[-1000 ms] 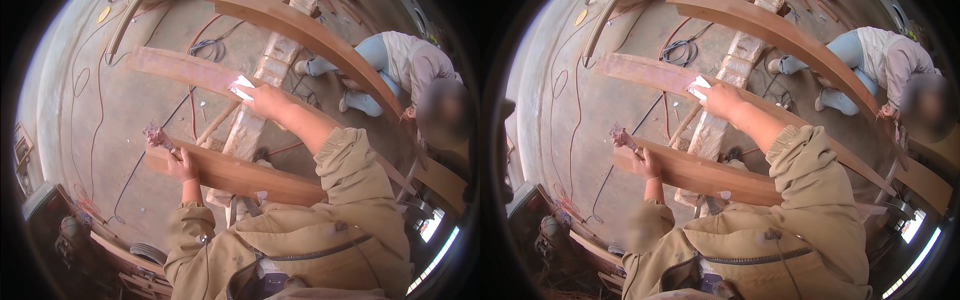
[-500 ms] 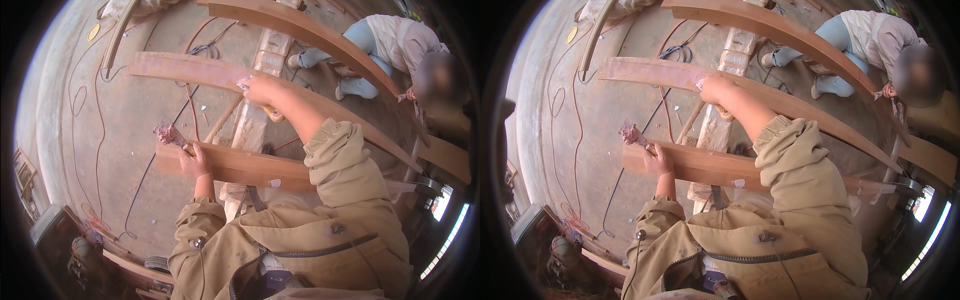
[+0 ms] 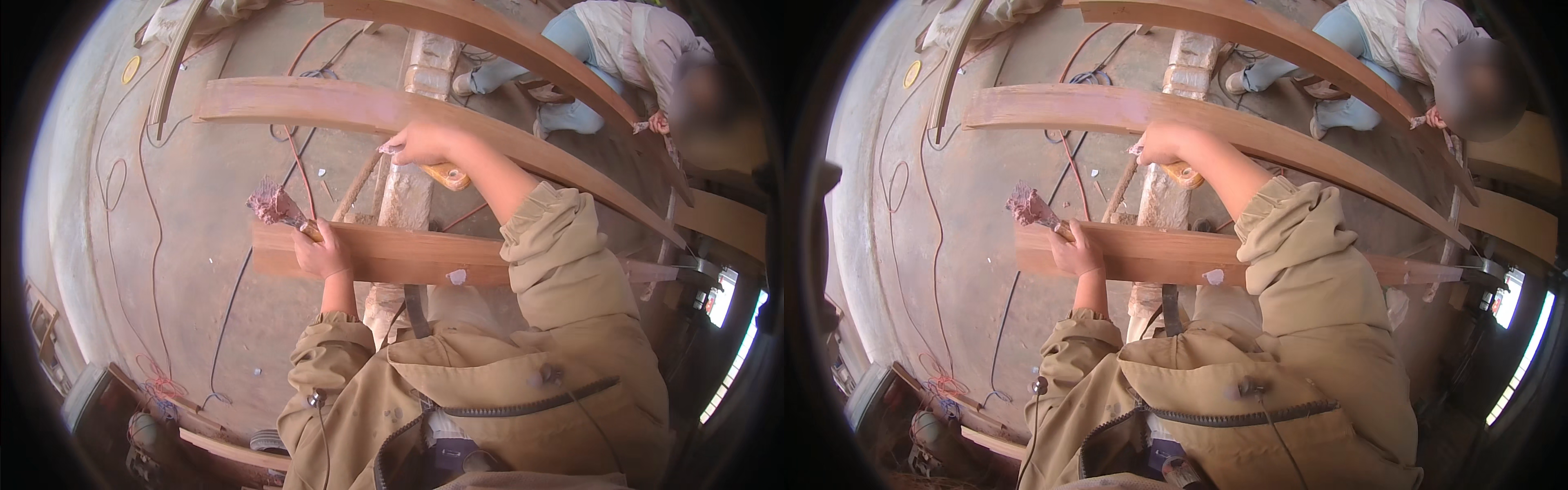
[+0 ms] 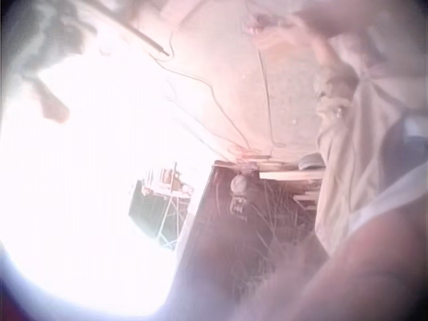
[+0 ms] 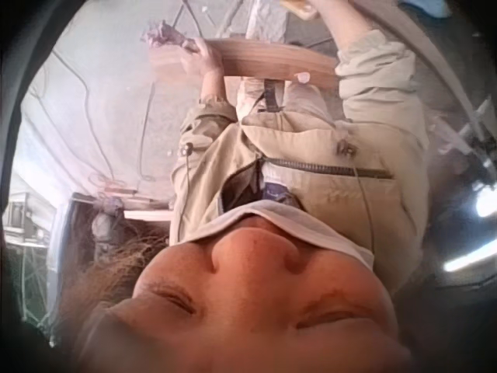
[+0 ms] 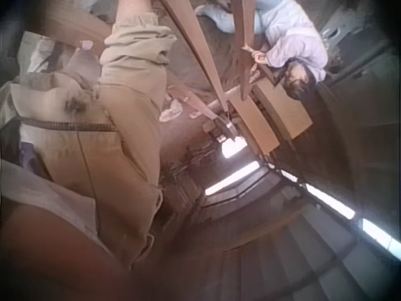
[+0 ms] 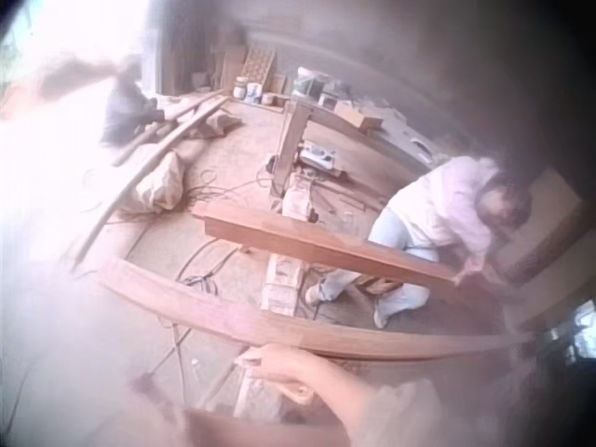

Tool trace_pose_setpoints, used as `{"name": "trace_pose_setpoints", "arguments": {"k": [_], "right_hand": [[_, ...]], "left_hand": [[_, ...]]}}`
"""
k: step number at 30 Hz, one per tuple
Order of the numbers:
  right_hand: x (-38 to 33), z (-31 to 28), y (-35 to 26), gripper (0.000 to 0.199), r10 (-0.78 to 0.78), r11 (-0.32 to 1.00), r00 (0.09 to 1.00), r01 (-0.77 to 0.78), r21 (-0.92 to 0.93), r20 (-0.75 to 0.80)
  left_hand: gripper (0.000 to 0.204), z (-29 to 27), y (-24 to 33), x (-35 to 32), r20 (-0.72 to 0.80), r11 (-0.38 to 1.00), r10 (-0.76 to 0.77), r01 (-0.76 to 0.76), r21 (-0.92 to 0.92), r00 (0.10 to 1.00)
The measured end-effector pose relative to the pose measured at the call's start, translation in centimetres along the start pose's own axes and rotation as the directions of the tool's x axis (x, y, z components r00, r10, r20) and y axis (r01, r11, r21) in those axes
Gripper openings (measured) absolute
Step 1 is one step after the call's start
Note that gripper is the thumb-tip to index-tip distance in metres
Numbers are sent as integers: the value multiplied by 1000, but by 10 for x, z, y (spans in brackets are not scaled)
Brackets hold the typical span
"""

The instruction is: The person applies a pinkish filler to curved wooden planks using a putty knife, spreading it along the surface and edges. They repeatedly scoop filler from a container and smooth it onto the wood, working on multiple planks in a workshop setting.

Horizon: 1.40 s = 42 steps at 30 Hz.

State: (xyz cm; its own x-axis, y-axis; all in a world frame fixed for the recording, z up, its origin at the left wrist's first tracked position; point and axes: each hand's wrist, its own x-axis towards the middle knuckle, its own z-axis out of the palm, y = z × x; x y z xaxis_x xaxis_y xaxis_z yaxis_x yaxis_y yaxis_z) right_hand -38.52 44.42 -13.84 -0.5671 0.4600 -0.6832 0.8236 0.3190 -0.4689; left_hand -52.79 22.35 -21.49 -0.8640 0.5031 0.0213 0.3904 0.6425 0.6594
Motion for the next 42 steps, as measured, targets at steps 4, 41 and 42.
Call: {"name": "trace_pose_setpoints", "arguments": {"k": [4,41,42], "right_hand": [[-109,33,25,62,96,751,985,21,660,-141],[-207,310,208,56,869,-484,443,854,191,222],[-209,302,206,55,867,-488,450,854,182,213]], "left_hand": [[35,0,0,4,13,1000,6,-7,26,1000],[42,-67,-90,73,388,515,-368,532,-672,845],[41,-69,-92,75,411,534,-343,536,-654,844]]}}
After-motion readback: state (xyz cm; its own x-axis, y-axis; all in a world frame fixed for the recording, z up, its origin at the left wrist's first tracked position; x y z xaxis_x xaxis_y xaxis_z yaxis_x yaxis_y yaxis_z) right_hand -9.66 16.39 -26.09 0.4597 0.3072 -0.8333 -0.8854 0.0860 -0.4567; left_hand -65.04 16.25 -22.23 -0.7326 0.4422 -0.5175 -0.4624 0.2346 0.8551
